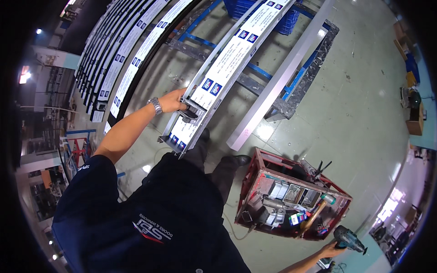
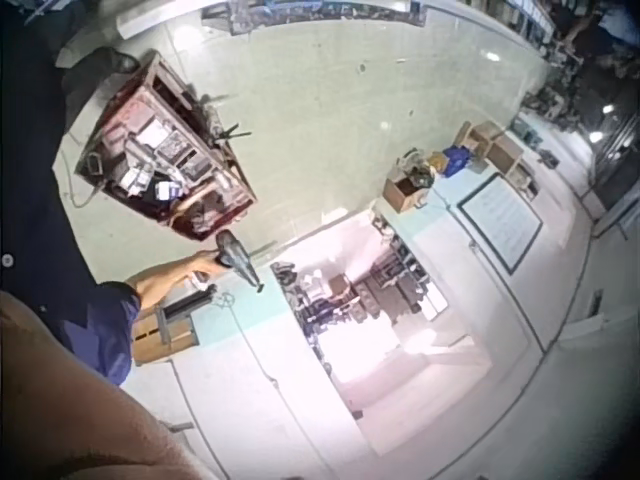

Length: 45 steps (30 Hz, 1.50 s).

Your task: Assembling and securing metal frame components using a hammer, drill, and impact driver.

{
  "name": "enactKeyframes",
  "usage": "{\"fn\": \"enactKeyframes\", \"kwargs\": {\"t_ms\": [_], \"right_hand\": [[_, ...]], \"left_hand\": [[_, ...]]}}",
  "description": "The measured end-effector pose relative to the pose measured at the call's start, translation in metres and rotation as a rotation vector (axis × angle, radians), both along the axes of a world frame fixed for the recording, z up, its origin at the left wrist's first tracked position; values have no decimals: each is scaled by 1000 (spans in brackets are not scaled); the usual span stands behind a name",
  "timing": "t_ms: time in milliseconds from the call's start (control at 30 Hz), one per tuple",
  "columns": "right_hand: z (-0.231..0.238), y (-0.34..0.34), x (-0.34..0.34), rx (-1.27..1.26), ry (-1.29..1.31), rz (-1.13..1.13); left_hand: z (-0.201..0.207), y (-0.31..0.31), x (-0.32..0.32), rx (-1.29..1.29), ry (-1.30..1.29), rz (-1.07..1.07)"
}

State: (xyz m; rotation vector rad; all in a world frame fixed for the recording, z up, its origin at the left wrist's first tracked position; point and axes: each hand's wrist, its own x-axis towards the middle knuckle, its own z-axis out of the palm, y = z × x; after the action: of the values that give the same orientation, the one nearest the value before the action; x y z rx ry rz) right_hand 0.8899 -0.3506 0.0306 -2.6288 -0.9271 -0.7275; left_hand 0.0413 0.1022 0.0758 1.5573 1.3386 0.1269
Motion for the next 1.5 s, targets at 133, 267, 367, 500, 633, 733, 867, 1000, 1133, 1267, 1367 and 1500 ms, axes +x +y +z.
{"fn": "enactKeyframes", "kwargs": {"t_ms": [133,267,367,500,633,733,867,1000,1133,1267,1367,1500], "right_hand": [[100,62,-167,187,113,-160],[118,77,-265,758,216,337],[158,112,-379,582,450,422],[191,148,-483,686,895,645],[218,167,-543,735,1170,714],[230,175,-571,644,1267,821],[234,190,-608,565,1210,762],[232,190,-630,446,1246,805],[224,188,-638,356,1307,793],[224,188,-646,358,1404,794],[224,190,-642,338,1466,793],[223,188,-628,228,1508,775]], "left_hand": [[-6,-1,-8,98,-5,-28],[-36,-2,-14,241,-172,-78],[-25,-7,-10,135,-109,34],[-22,-7,-10,109,-35,10],[-30,-4,-8,115,15,-19],[-22,-1,-8,84,45,-51],[-30,0,-8,107,18,-39],[-31,2,-12,98,-4,-81],[-24,1,-11,87,41,-88],[-17,2,-8,69,83,-131],[-17,0,-8,62,68,-91],[-17,3,-10,107,50,-92]]}}
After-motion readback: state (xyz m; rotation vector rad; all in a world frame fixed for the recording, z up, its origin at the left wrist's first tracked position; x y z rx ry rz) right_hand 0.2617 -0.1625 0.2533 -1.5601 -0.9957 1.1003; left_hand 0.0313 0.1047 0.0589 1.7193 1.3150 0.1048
